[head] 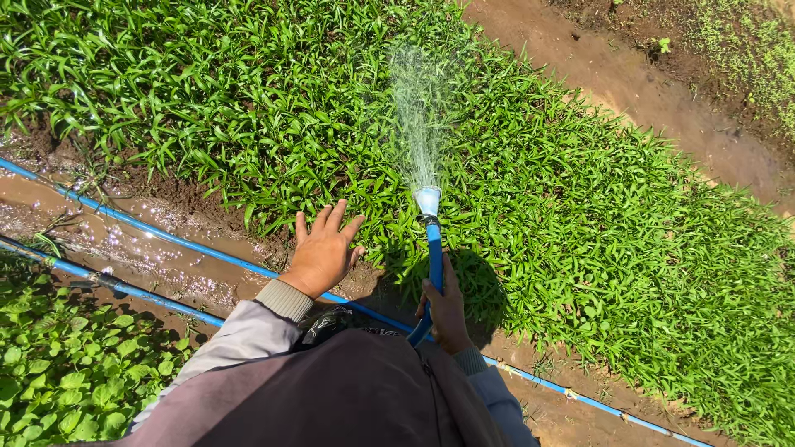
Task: The person waters different patches of green crops in a garden bed by spraying them using a hose with a nozzle.
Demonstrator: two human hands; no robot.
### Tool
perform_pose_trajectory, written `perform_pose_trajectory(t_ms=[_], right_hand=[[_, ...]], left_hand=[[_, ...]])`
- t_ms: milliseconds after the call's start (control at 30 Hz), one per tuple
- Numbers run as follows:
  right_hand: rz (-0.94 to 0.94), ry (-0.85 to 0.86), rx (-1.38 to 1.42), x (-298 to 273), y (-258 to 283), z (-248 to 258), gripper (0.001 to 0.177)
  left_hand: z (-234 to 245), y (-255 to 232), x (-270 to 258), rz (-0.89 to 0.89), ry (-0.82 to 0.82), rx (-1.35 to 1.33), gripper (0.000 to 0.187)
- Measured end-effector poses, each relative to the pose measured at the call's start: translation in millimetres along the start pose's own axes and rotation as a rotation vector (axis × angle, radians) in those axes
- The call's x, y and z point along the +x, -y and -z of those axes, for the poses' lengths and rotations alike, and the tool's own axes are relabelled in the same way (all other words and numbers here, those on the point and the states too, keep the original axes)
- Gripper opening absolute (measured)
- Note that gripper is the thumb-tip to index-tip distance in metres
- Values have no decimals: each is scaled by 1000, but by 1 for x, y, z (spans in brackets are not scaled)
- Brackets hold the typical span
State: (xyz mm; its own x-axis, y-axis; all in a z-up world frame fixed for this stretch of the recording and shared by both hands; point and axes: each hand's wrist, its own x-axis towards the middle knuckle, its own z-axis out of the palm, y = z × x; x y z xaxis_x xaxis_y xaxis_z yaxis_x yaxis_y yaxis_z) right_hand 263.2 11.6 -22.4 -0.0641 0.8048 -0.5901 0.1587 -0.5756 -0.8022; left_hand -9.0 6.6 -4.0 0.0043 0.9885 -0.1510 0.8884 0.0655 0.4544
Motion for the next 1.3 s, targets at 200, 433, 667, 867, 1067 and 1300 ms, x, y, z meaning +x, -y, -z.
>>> perform_pose_trajectory(t_ms=[200,433,667,867,1067,1300], right_hand=[[98,-14,63,14,-7,1,76],[127,70,-32,22,-7,-6,78],[155,27,-35,22,7,-6,74],[122,36,-4,16,13,-13,74],[96,13,-20,21,10,-14,76],[103,2,-19,21,9,-13,77]], left_hand=[[1,6,-2,11,-33,-17,62],[1,8,-3,48,-39,-16,61],[3,11,-6,59,-64,-19,61],[3,11,-6,62,-54,-15,61],[3,9,-6,61,-38,-10,61],[4,7,-5,54,-12,-2,62]])
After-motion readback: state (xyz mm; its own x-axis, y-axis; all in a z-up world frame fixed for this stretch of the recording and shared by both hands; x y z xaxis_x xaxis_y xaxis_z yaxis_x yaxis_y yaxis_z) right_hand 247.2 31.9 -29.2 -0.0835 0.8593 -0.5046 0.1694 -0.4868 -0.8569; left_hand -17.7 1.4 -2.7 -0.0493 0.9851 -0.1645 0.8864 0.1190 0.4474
